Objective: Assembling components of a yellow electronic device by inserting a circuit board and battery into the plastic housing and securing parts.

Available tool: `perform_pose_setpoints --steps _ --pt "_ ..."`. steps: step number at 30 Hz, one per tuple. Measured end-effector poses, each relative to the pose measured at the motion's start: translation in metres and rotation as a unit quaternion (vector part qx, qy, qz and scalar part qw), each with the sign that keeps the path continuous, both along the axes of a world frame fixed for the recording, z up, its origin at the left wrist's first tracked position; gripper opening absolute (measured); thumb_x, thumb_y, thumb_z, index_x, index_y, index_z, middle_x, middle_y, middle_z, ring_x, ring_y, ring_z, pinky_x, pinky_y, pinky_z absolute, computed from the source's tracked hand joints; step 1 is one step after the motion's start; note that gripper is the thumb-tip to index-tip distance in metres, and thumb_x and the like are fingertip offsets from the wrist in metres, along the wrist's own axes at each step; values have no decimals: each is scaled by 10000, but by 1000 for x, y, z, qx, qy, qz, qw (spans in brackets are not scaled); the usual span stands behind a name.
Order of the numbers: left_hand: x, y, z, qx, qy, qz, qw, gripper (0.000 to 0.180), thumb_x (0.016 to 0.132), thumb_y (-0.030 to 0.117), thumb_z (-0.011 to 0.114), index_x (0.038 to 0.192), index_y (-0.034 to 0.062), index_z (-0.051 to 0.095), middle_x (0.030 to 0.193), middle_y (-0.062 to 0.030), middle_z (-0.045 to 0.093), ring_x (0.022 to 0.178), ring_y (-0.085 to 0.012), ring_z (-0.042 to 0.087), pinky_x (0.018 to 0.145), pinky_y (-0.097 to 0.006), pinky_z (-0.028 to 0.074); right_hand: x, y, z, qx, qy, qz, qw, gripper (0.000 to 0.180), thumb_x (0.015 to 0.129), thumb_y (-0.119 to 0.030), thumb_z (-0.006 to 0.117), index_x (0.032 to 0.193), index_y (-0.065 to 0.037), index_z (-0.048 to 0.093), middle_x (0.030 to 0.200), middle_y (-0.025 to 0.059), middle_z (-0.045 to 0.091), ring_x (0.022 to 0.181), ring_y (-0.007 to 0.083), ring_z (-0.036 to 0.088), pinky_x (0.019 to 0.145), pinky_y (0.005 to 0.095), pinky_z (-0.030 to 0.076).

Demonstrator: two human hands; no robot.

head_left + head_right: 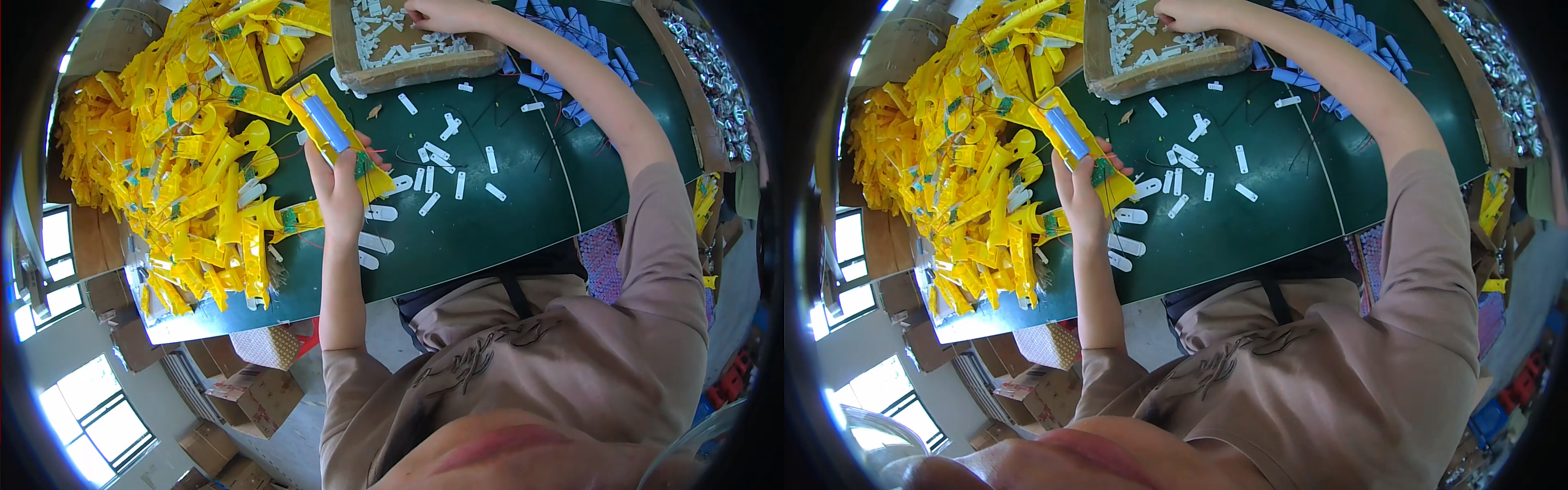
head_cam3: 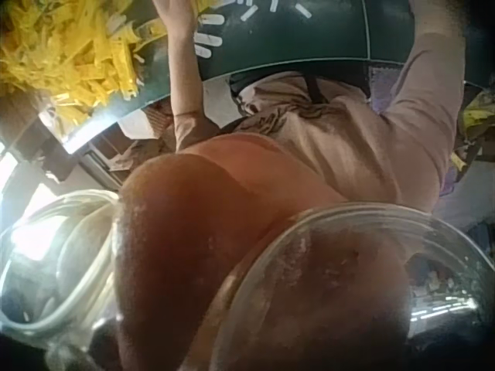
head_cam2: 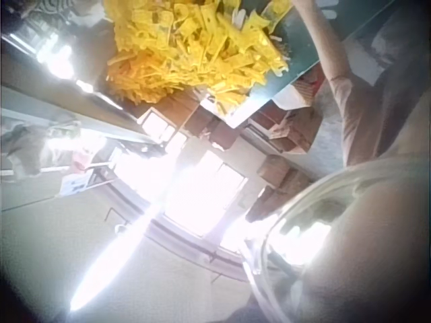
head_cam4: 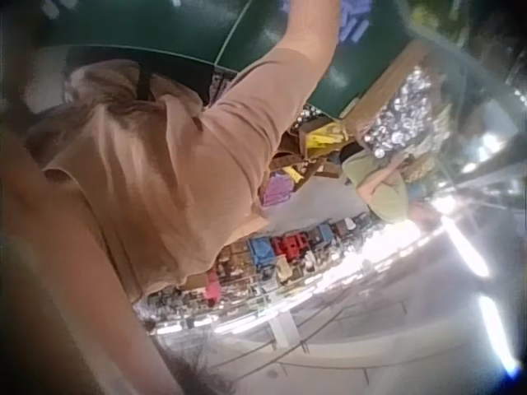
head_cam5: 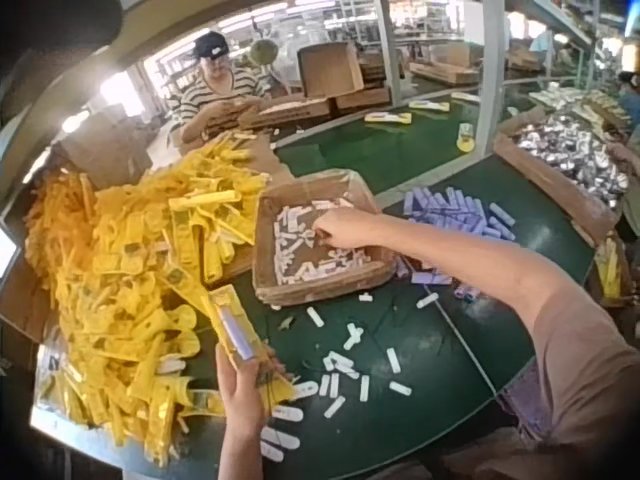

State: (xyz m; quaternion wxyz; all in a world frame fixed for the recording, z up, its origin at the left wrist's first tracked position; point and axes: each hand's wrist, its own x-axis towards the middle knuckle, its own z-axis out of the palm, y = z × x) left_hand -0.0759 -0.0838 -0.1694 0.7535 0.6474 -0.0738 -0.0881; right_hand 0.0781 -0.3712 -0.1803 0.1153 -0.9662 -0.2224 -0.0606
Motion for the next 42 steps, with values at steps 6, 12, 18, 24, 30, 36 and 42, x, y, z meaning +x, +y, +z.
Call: perform_pose_setpoints --steps 6,12,18,24,30,36,42 --pt "-8 4 4 19 -66 -9 998 339 879 70 400 1204 33 313 998 -150 534 765 -189 581 676 -371 553 -55 28 51 132 -105 70 983 113 834 -165 597 882 -65 578 909 129 600 786 307 595 662 389 460" --pt "-24 -1 0 32 -199 -81 976 388 857 1 396 1221 16 263 1028 -177 517 780 -192 575 716 -360 537 -145 59 77 217 -197 165 942 218 842 -35 598 1057 -78 606 913 31 583 779 150 574 690 234 457" --pt "-33 -4 -8 107 -256 -99 956 413 879 13 419 1248 16 236 1042 -170 519 810 -174 580 656 -283 509 -181 71 73 389 -76 89 914 184 834 -2 615 1014 -41 608 937 68 632 819 180 624 736 252 495" --pt "-33 -7 -7 96 -213 -103 967 442 877 -14 404 1280 8 223 1044 -158 509 829 -179 571 710 -306 508 -178 75 66 336 -126 93 929 183 859 -41 602 1038 -55 564 836 40 613 769 115 615 695 233 488" --pt "-31 -8 -1 68 -175 -107 976 440 871 -13 397 1281 6 238 1047 -158 506 847 -181 556 757 -333 503 -171 75 81 320 -274 114 900 159 776 4 664 895 -31 564 826 75 552 712 207 573 626 279 451" --pt "-33 -8 -3 71 -187 -103 974 448 868 -15 400 1283 6 233 1047 -157 505 844 -177 556 754 -330 502 -173 91 63 541 -60 87 834 88 842 -42 631 873 -23 551 770 32 547 628 80 509 562 228 415" --pt "-39 -6 -11 94 -223 -117 963 465 891 14 425 1293 2 193 1035 -152 503 838 -171 553 729 -307 499 -174 107 53 530 -55 48 845 147 865 -138 639 917 -15 577 784 7 599 700 56 580 641 193 473"
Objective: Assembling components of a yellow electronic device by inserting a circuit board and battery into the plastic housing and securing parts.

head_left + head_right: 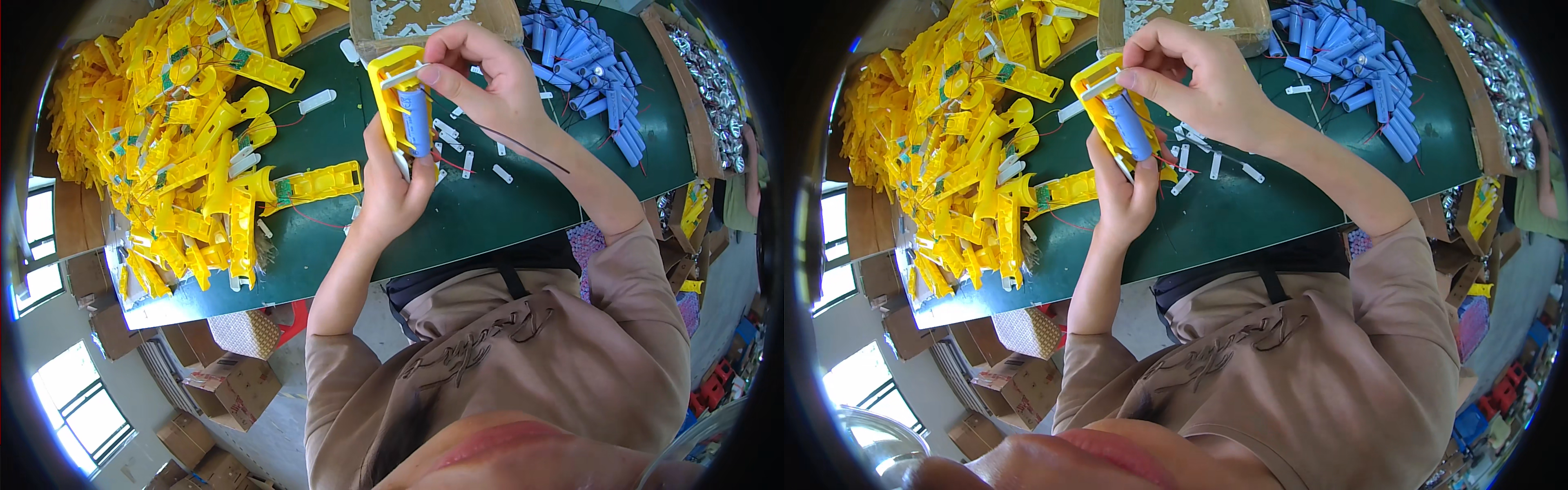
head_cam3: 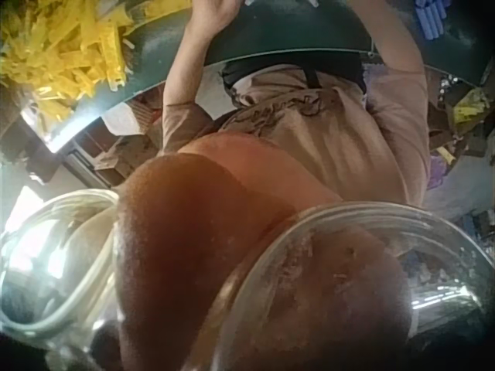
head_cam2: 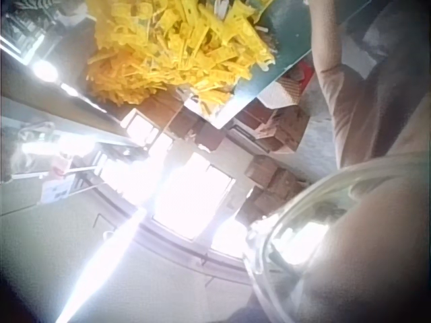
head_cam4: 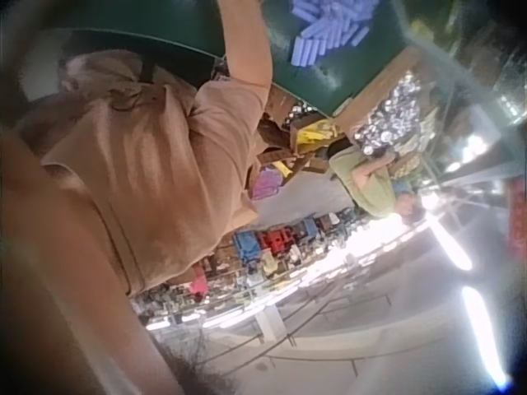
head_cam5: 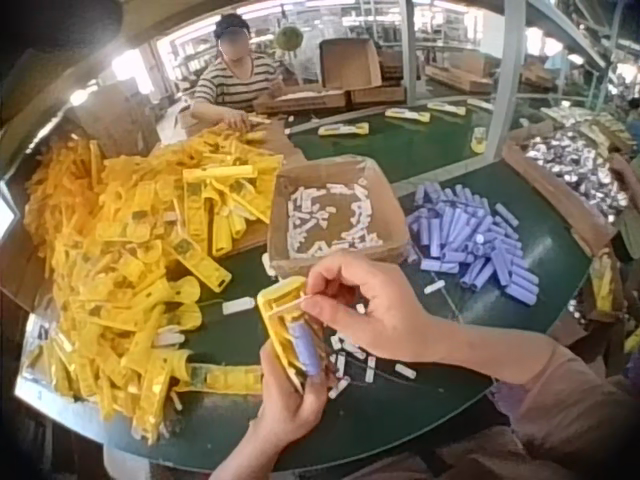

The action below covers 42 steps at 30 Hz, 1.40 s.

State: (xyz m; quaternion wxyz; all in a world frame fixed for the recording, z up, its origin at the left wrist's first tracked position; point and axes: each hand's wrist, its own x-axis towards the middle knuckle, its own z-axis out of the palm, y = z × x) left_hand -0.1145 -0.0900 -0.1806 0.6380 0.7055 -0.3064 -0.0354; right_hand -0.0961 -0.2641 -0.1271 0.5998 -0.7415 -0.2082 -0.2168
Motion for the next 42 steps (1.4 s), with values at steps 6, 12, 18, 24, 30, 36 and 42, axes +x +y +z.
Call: perform_pose_setpoints --steps 6,12,18,24,30,36,42 --pt "2 0 6 14 14 11 1000 468 876 -10 416 1295 -2 209 1035 -146 507 833 -166 551 731 -307 498 2 -3 4 19 115 23 993 159 882 -171 620 926 -22 586 784 24 602 676 53 560 612 197 455" --pt "5 2 14 23 44 1 999 445 863 -31 405 1278 -14 245 1012 -139 523 838 -162 552 737 -302 495 0 -4 38 -106 173 -15 979 87 859 -59 616 862 -13 542 698 21 536 604 68 484 538 220 396" --pt "5 2 11 53 49 -7 997 428 865 -21 410 1267 -11 265 1016 -139 533 854 -153 553 745 -292 490 0 -13 56 -113 240 0 964 104 866 -69 610 848 -5 530 662 22 531 587 65 466 525 223 387" --pt "8 1 5 69 33 -14 997 526 872 22 477 1324 2 209 991 -159 595 800 -202 624 712 -322 510 0 -12 32 -41 222 -16 974 124 857 -81 622 844 -5 525 655 34 539 586 85 488 532 242 403" --pt "10 2 3 68 27 -27 997 504 881 24 471 1313 -1 212 990 -159 588 796 -197 619 708 -315 509 9 -16 22 -157 108 -63 980 149 858 -115 622 930 -10 544 753 63 587 603 120 527 550 277 431" --pt "9 0 8 25 147 -96 984 473 878 -5 418 1305 -1 215 967 -140 561 769 -187 601 703 -311 510 41 -40 -8 -271 18 108 956 346 928 -212 551 1216 -30 489 906 53 617 787 93 589 642 230 471" --pt "14 -3 7 -73 226 -102 966 420 858 62 406 1255 10 281 995 -163 521 771 -207 581 656 -341 541 39 -38 -37 -30 86 145 985 455 927 -230 551 1319 -53 400 994 64 611 835 116 599 666 231 480"
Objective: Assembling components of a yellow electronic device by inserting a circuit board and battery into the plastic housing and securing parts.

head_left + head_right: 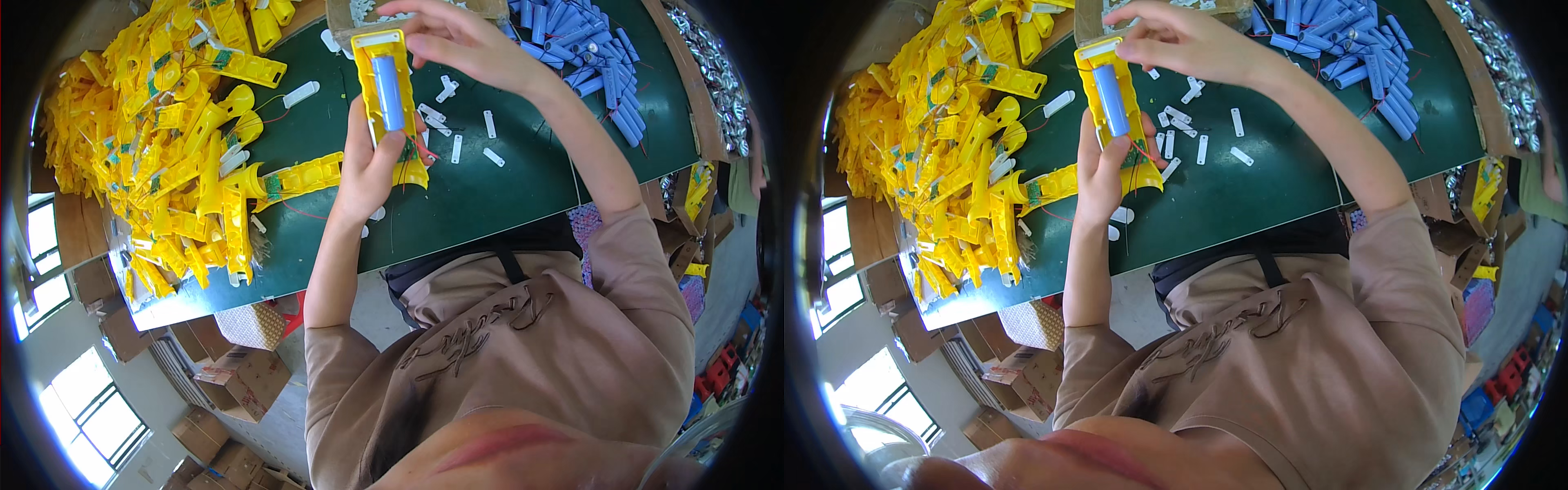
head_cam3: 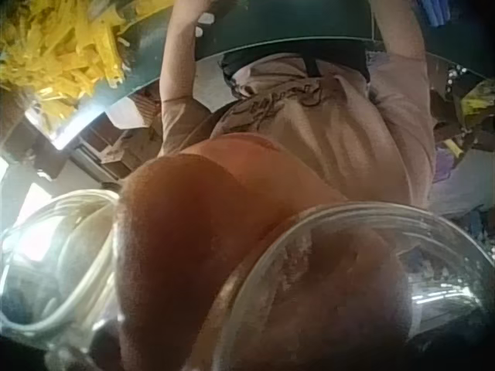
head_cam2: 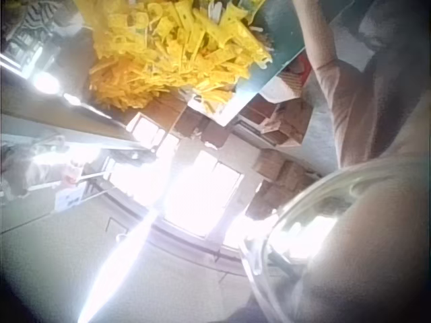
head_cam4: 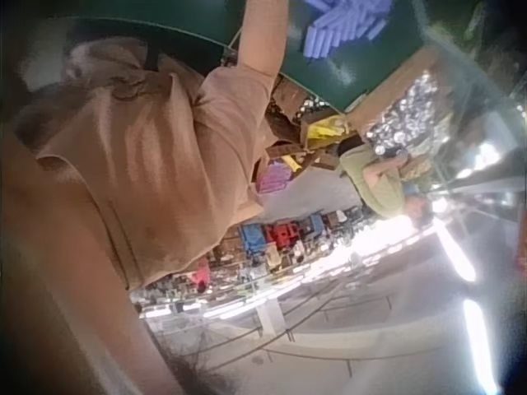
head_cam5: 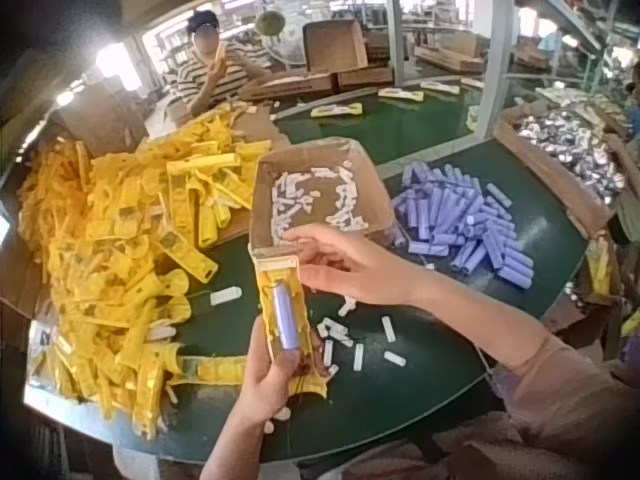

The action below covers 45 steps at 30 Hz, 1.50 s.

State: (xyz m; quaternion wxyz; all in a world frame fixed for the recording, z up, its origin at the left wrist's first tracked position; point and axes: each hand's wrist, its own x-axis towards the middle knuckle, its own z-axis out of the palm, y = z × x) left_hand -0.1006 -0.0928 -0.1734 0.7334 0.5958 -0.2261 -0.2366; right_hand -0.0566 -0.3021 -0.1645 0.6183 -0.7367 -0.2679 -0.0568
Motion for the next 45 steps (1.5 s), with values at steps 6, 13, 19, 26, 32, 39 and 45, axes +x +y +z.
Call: perform_pose_setpoints --steps 6,13,19,26,32,39,45 --pt "-2 0 -4 37 -24 16 999 451 857 -22 382 1288 -6 254 988 -145 537 815 -187 581 714 -327 522 -35 35 -7 91 144 -10 985 537 884 -274 616 1321 -45 404 1133 63 554 1045 139 537 931 287 427" --pt "-2 -1 -7 69 -3 31 997 469 859 -25 386 1293 -14 208 991 -168 551 763 -205 613 673 -316 531 -35 46 -19 145 152 -50 976 410 874 -252 630 1193 -29 503 1045 64 593 948 126 566 846 280 460" --pt "-4 -7 -5 63 5 51 997 591 876 -12 406 1358 39 67 1025 -189 554 840 -226 625 704 -317 525 -39 42 -21 135 183 -52 972 500 891 -221 609 1301 -43 386 1067 98 591 902 130 593 820 271 481" --pt "6 1 -2 -19 -47 -19 999 835 916 295 519 1438 113 -106 1129 -235 546 912 -248 619 811 -344 485 -26 -50 55 43 219 -149 963 592 911 -245 573 1408 -96 288 1147 78 566 978 128 578 839 264 468" --pt "25 28 1 105 -83 167 977 630 948 181 460 1427 60 69 1050 -200 571 804 -209 620 744 -310 510 115 -200 47 20 125 -307 943 508 908 -167 551 1357 -89 329 949 45 568 773 101 561 642 236 470" --pt "148 17 42 398 -199 226 867 414 882 77 533 1278 32 423 1058 -109 591 806 -159 592 701 -287 494 211 -432 -34 -70 188 -412 889 642 911 -382 539 1429 -113 272 1254 81 499 1131 161 490 947 314 385" --pt "255 -4 52 610 -558 78 557 459 797 103 603 1240 128 484 1236 -93 506 954 -258 597 734 -369 527 274 -452 -99 -111 257 -388 878 730 900 -463 500 1450 -82 206 1332 130 433 1177 189 470 966 321 383"
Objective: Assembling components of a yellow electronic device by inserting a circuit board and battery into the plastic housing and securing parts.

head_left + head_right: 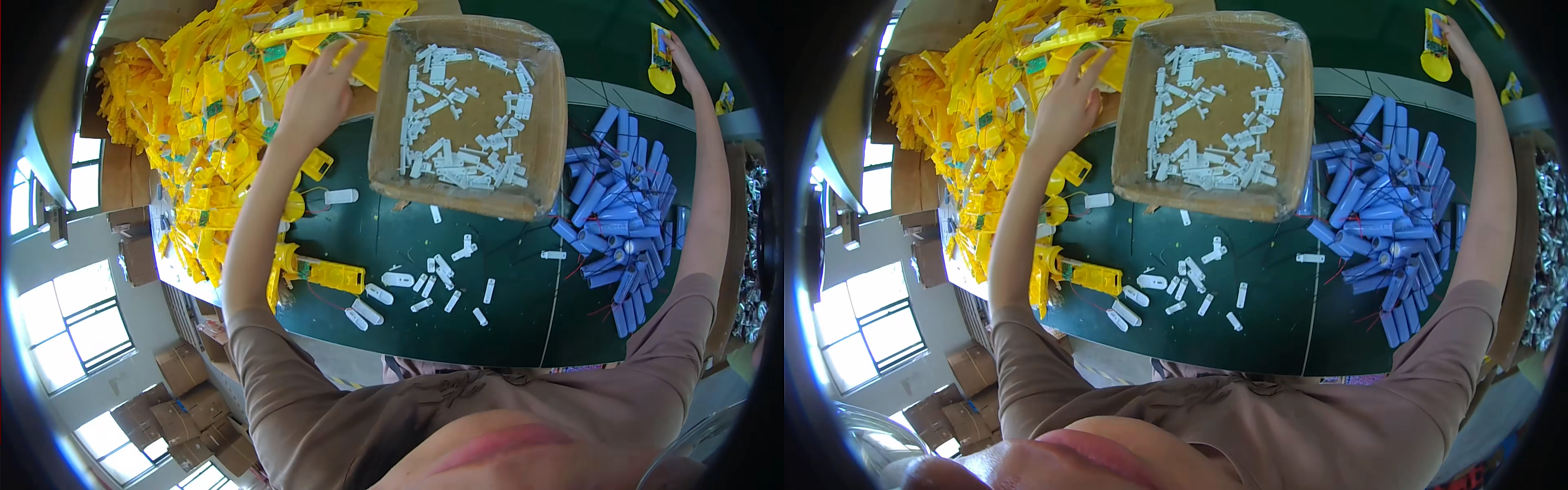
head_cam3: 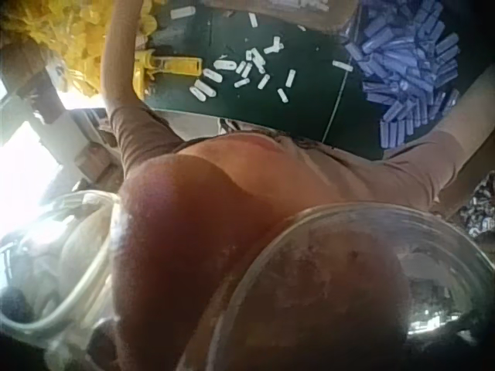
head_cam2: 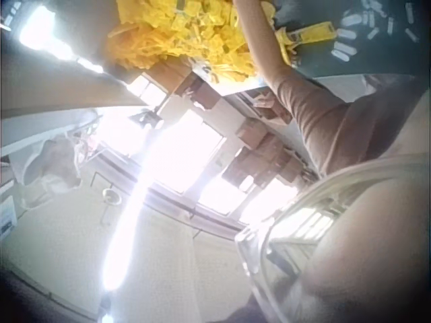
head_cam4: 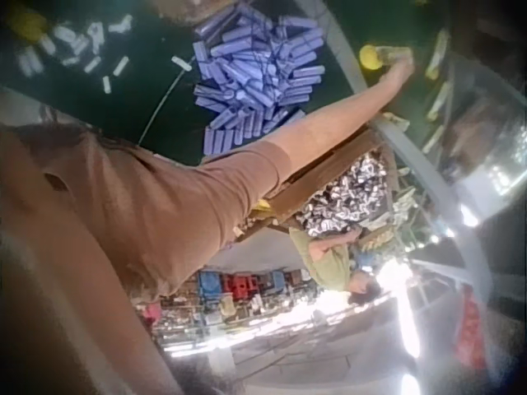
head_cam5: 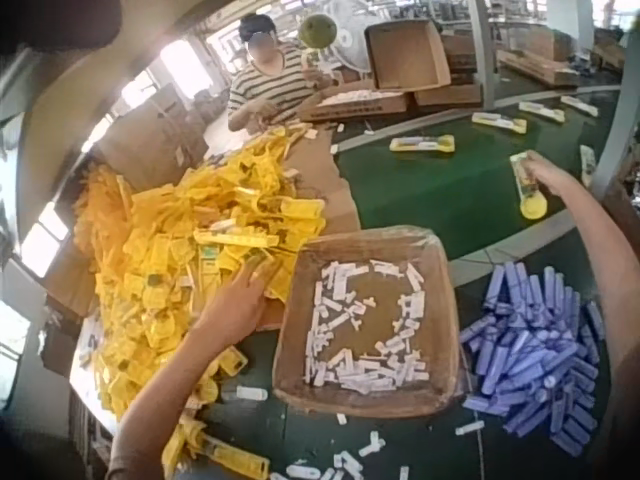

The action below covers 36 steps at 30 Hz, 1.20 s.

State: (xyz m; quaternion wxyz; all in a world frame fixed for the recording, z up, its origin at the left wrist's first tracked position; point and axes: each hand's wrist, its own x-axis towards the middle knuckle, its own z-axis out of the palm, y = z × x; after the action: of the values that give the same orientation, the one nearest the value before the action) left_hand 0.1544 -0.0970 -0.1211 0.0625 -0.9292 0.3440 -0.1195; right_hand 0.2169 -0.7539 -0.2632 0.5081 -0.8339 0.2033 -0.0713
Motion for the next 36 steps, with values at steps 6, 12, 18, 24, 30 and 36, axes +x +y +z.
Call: perform_pose_setpoints --steps 6,12,18,24,30,36 --pt "38 -35 -3 135 38 -58 988 535 780 199 653 1276 209 455 1310 -65 441 1065 -262 564 804 -367 518 7 -131 -3 -263 38 94 959 674 925 -485 432 1433 -74 268 1319 136 461 1199 183 455 999 286 335" --pt "30 2 5 237 18 -31 971 488 763 180 674 1216 206 495 1249 -64 457 1034 -246 572 757 -357 532 1 -35 13 -146 180 95 968 754 870 -625 393 1356 -49 380 1221 145 524 970 178 560 854 291 423" --pt "24 -4 46 -40 -51 -53 996 433 754 198 713 1139 127 529 1143 -95 505 998 -251 580 738 -345 516 -67 -106 89 -389 -61 -182 901 622 896 -592 375 1269 -115 519 1043 61 630 941 171 594 791 270 439" --pt "-51 13 120 -519 30 -38 853 351 863 243 657 1076 -7 535 986 -56 599 862 -110 563 791 -246 457 -166 199 169 -199 -223 110 948 374 918 -234 540 1287 -178 511 1026 31 602 932 149 570 870 262 422" --pt "-145 -13 127 -580 90 -42 808 380 888 334 609 1068 8 532 922 -41 592 809 -98 560 772 -246 467 -245 422 186 11 -391 381 838 535 828 -266 661 1287 -69 470 1092 111 582 959 186 568 867 319 446" --pt "-186 -5 99 -688 280 -162 649 846 854 704 316 1304 -7 398 1203 -178 539 1154 -275 497 982 -395 360 -297 456 176 275 -242 416 832 465 877 -262 578 1248 4 488 1014 82 611 891 121 580 834 269 444"
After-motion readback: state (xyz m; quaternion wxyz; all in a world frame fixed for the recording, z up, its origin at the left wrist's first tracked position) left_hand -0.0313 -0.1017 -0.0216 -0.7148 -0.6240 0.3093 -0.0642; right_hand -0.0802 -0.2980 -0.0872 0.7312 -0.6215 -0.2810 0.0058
